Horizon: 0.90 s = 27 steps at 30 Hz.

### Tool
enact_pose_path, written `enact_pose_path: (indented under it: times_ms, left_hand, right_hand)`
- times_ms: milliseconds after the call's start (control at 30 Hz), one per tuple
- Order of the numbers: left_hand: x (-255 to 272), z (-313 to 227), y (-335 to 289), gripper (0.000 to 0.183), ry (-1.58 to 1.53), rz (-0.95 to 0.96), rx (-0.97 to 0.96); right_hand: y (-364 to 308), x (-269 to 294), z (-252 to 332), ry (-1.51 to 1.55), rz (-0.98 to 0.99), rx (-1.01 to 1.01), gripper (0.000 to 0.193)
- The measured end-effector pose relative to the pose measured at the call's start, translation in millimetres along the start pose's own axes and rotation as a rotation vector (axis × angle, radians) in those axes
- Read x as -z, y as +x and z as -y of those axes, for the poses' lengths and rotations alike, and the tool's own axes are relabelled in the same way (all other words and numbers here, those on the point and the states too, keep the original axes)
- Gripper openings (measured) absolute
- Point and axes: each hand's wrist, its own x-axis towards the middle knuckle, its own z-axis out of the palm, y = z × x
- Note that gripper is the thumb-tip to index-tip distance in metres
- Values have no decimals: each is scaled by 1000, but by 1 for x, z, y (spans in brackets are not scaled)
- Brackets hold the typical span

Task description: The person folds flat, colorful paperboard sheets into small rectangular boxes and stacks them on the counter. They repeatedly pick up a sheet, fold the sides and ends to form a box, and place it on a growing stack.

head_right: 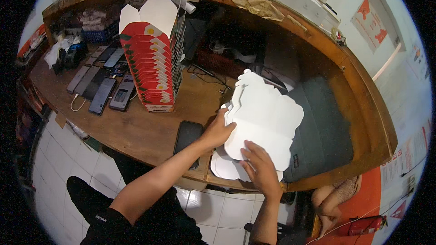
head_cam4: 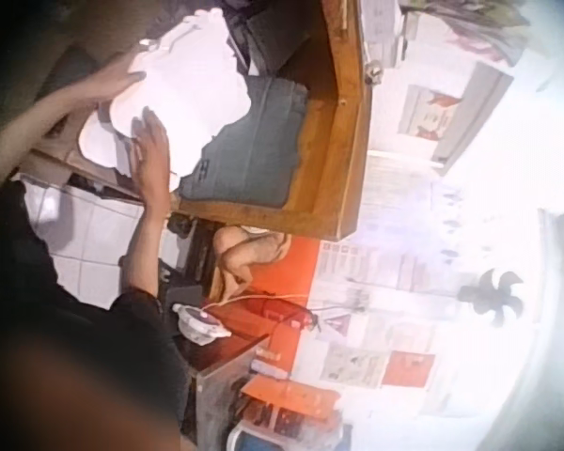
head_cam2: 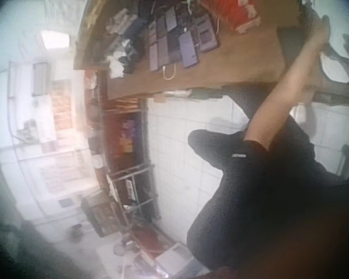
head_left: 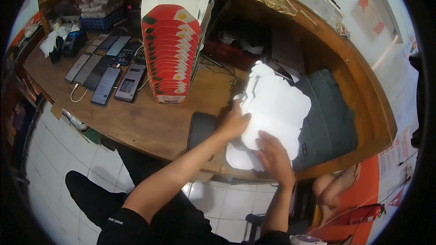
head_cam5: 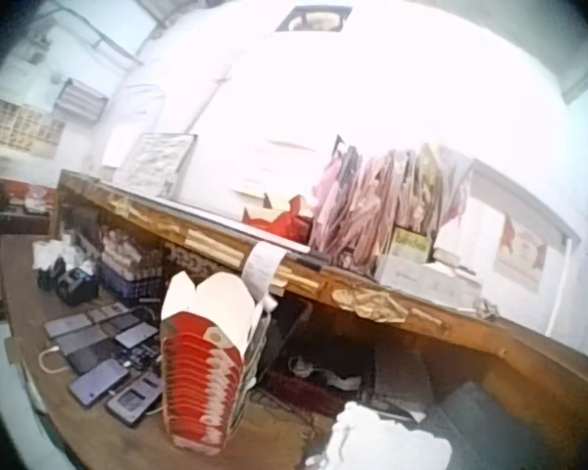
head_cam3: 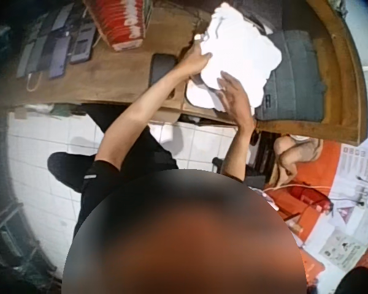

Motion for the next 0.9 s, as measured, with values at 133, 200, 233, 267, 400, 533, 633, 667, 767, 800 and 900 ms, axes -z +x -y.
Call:
enact_pose_path:
  times_ms: [133, 200, 233, 267, 400, 533, 633, 667, 767, 800, 900]
  left_hand:
    - [16, 14, 3, 64, 271, -37, -106]
    - [22, 18, -1, 63, 329, -66, -189]
    - [26, 18, 0, 62, 376, -84, -253]
    - [28, 17, -1, 62, 376, -39, -205]
    - [32, 10, 1, 64, 322, 5, -161]
    - [37, 9, -5, 68, 242, -90, -143]
    - [46, 12, -11, 75, 245, -24, -162]
    - [50, 11, -13, 76, 265, 23, -153]
    - [62, -7, -29, 79, 362, 56, -131]
    - [67, -19, -41, 80, 393, -5, -155]
    - [93, -68, -98, 80, 147, -89, -372]
  right_hand:
    - [12, -8, -17, -69, 95, -49, 27]
    - [11, -11, -20, -56, -13, 30, 20]
    - [12, -13, -20, -58, -52, 12, 20]
    - [11, -13, -19, -61, -83, -12, 19]
    - [14, -12, -11, -199, -150, 30, 20]
    - [13, -9, -7, -6, -170, -103, 19]
    - [10, -3, -6, -112, -420, -76, 17]
    - [10, 2, -6, -107, -538, -53, 16]
    - [6, 27, 6, -72, -924, 29, 15]
    - [4, 40, 14, -43, -1036, 35, 16]
    - [-14, 88, 56, 211, -1165, -62, 19]
